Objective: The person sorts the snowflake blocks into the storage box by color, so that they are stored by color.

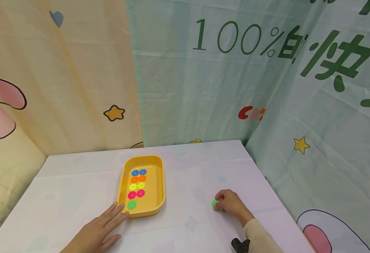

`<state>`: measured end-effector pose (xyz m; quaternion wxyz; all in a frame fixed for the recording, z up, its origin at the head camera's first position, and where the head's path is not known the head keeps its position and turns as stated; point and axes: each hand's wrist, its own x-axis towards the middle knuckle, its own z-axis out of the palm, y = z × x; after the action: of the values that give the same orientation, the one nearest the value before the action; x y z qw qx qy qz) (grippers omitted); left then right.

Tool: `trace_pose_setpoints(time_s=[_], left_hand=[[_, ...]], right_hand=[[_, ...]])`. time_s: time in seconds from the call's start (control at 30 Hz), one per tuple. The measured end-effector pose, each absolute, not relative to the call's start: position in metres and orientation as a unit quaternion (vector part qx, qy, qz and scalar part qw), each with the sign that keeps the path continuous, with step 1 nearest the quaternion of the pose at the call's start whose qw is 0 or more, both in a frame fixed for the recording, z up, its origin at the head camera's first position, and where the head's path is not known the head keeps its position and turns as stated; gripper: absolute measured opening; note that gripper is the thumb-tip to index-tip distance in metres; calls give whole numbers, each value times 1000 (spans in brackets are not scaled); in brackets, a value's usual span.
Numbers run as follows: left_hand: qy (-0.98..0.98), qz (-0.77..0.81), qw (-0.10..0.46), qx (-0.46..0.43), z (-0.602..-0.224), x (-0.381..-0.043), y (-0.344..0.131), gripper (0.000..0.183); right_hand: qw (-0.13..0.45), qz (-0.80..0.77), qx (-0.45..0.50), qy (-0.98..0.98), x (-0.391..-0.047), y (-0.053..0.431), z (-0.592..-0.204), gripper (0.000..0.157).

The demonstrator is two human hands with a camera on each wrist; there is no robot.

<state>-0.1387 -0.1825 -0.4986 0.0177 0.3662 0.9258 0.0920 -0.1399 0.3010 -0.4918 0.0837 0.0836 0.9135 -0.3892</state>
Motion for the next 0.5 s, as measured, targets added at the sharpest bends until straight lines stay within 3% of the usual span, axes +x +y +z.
trace_pose_setpoints(time_s=[0.27,0.5], left_hand=[[915,96,-39,389,-502,-139,-185,68],[920,97,-18,378,-502,-139,-185,68]], right_hand=[[58,-340,78,935,-137,292,-495,28],[47,-336,91,936,-136,289,-495,29]])
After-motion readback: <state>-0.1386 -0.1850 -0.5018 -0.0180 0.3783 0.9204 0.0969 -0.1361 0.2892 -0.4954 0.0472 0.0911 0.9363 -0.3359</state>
